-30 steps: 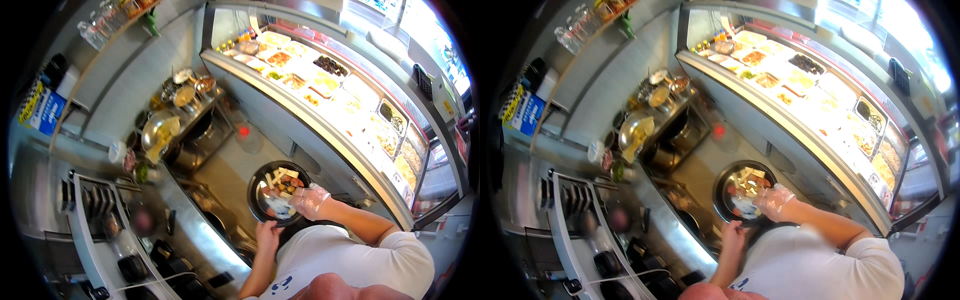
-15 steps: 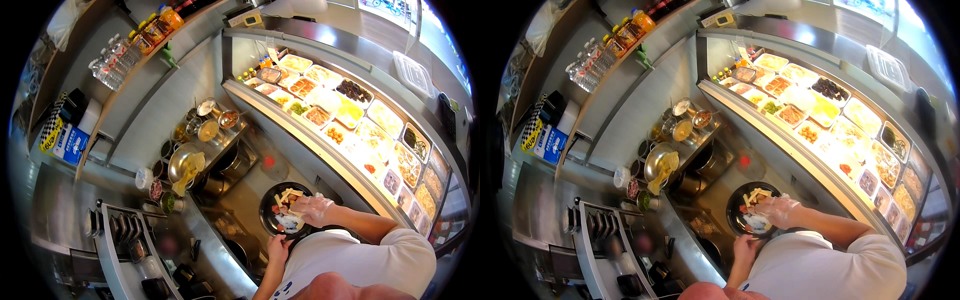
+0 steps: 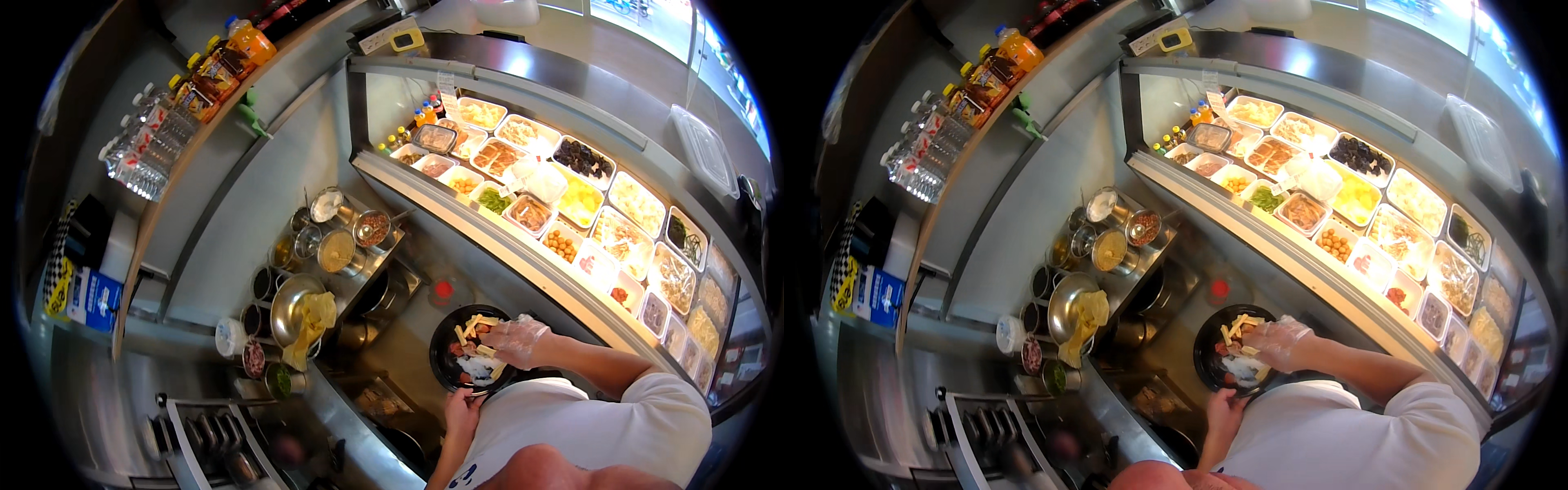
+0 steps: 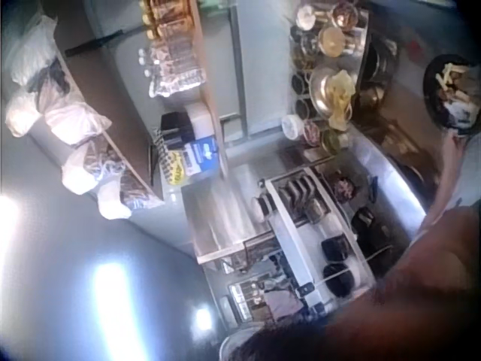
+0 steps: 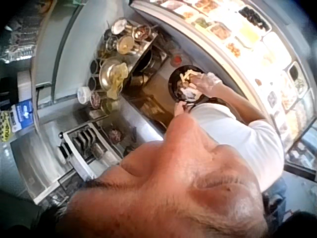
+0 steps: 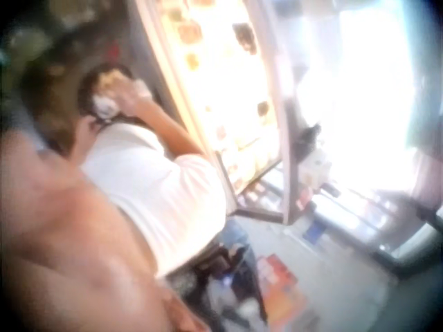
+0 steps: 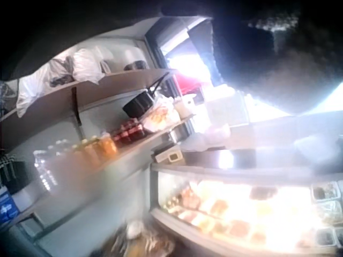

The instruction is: The person assembles a plate of food by picking various ingredients from a refrigerated display case. They use their hands to transfer items such as meat, vegetables, and noodles into a black bowl held in the left hand.

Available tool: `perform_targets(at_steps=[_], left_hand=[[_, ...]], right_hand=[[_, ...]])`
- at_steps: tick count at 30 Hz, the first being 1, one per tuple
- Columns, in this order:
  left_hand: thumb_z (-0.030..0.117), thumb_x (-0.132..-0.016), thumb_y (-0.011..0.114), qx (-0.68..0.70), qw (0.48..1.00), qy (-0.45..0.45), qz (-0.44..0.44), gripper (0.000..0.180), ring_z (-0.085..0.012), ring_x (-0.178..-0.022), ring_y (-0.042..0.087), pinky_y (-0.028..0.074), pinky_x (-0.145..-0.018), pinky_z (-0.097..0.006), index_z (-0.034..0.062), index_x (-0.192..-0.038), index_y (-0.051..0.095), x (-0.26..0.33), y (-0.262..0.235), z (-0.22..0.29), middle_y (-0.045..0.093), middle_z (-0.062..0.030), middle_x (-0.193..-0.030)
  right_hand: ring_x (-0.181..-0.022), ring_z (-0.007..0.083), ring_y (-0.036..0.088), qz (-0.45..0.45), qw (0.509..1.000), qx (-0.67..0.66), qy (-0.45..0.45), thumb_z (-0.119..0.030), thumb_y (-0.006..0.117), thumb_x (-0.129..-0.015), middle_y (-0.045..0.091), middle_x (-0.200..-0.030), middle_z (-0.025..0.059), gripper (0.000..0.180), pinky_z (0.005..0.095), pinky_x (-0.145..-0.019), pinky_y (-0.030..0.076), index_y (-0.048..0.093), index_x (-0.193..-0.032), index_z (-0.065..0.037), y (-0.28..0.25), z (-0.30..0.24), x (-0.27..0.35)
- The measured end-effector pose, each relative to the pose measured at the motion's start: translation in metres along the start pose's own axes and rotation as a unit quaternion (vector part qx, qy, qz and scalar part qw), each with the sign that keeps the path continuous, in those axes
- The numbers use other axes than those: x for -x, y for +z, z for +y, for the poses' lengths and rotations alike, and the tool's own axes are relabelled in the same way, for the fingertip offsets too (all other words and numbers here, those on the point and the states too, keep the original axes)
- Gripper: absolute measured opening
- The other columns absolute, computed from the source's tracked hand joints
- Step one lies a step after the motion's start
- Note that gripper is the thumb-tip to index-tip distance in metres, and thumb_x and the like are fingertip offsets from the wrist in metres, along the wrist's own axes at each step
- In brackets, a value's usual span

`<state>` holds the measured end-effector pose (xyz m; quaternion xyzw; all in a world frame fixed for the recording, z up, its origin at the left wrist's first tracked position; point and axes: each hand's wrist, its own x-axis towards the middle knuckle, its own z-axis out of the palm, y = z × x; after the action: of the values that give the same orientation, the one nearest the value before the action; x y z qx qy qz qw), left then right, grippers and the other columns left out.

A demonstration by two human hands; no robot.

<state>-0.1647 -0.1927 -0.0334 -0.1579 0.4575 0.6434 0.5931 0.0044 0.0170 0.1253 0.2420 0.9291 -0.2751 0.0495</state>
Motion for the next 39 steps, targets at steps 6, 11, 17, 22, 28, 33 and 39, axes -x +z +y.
perform_targets(at_steps=[6, 11, 17, 22, 28, 33, 39], left_hand=[[-0.007, -0.084, 0.057, -0.04, 0.999, -0.003, -0.027, 0.031, -0.0296, -0.092, 0.073, 0.067, -0.081, -0.051, 0.0006, -0.113, 0.057, -0.058, 0.013, 0.094, 0.068, -0.0142, -0.106], [-0.008, -0.083, 0.056, -0.054, 0.995, -0.013, -0.083, 0.038, -0.0314, -0.093, 0.074, 0.069, -0.079, -0.046, -0.0019, -0.121, 0.056, -0.098, 0.014, 0.184, 0.068, -0.0153, -0.11], [-0.008, -0.082, 0.057, -0.127, 0.988, -0.014, -0.092, 0.036, -0.0282, -0.091, 0.074, 0.069, -0.072, -0.039, 0.0006, -0.117, 0.059, -0.13, 0.012, 0.268, 0.067, -0.0152, -0.112], [-0.006, -0.083, 0.055, -0.165, 0.98, -0.065, -0.089, 0.044, -0.0361, -0.108, 0.07, 0.067, -0.084, -0.05, 0.0031, -0.126, 0.056, -0.155, -0.009, 0.29, 0.065, -0.0171, -0.123], [-0.008, -0.084, 0.055, -0.089, 0.984, -0.078, -0.131, 0.045, -0.0361, -0.103, 0.072, 0.068, -0.081, -0.049, 0.0014, -0.128, 0.055, -0.139, 0.015, 0.293, 0.064, -0.0179, -0.124], [-0.009, -0.083, 0.056, -0.076, 0.989, -0.063, -0.106, 0.047, -0.036, -0.105, 0.071, 0.067, -0.083, -0.051, 0.0014, -0.128, 0.056, -0.15, 0.01, 0.302, 0.064, -0.0176, -0.125], [-0.001, -0.083, 0.058, -0.07, 0.99, -0.008, -0.126, 0.048, -0.037, -0.122, 0.063, 0.059, -0.099, -0.053, 0.0, -0.132, 0.056, -0.14, 0.022, 0.324, 0.061, -0.0183, -0.132]], right_hand=[[-0.118, 0.0302, 0.066, -0.068, 0.99, 0.029, 0.117, -0.03, 0.058, -0.099, 0.067, -0.126, 0.0127, 0.045, 0.0476, -0.097, 0.049, 0.058, -0.141, -0.013, -0.009, -0.028, -0.071], [-0.114, 0.0314, 0.067, -0.119, 0.976, 0.055, 0.173, -0.034, 0.06, -0.1, 0.068, -0.12, 0.0127, 0.044, 0.0474, -0.096, 0.049, 0.059, -0.139, -0.015, -0.023, -0.071, -0.137], [-0.113, 0.0292, 0.067, -0.055, 0.984, 0.042, 0.166, -0.026, 0.068, -0.094, 0.069, -0.115, 0.0083, 0.037, 0.0474, -0.092, 0.052, 0.063, -0.13, -0.016, -0.006, -0.092, -0.194], [-0.113, 0.0273, 0.069, -0.064, 0.981, 0.063, 0.172, -0.017, 0.066, -0.09, 0.071, -0.11, 0.0058, 0.032, 0.0467, -0.094, 0.05, 0.067, -0.123, -0.014, -0.01, -0.109, -0.233], [-0.11, 0.0237, 0.069, -0.096, 0.973, 0.122, 0.171, -0.017, 0.063, -0.091, 0.072, -0.11, 0.0053, 0.026, 0.0487, -0.096, 0.048, 0.069, -0.116, -0.013, -0.015, -0.108, -0.263], [-0.107, 0.0247, 0.07, -0.054, 0.975, 0.18, 0.115, -0.019, 0.061, -0.092, 0.072, -0.108, 0.0048, 0.022, 0.0499, -0.095, 0.047, 0.07, -0.111, -0.014, -0.018, -0.101, -0.282], [-0.103, 0.0264, 0.071, -0.026, 0.985, 0.16, 0.061, -0.017, 0.062, -0.09, 0.072, -0.106, 0.0074, 0.023, 0.05, -0.091, 0.05, 0.071, -0.11, -0.013, -0.013, -0.084, -0.3]])
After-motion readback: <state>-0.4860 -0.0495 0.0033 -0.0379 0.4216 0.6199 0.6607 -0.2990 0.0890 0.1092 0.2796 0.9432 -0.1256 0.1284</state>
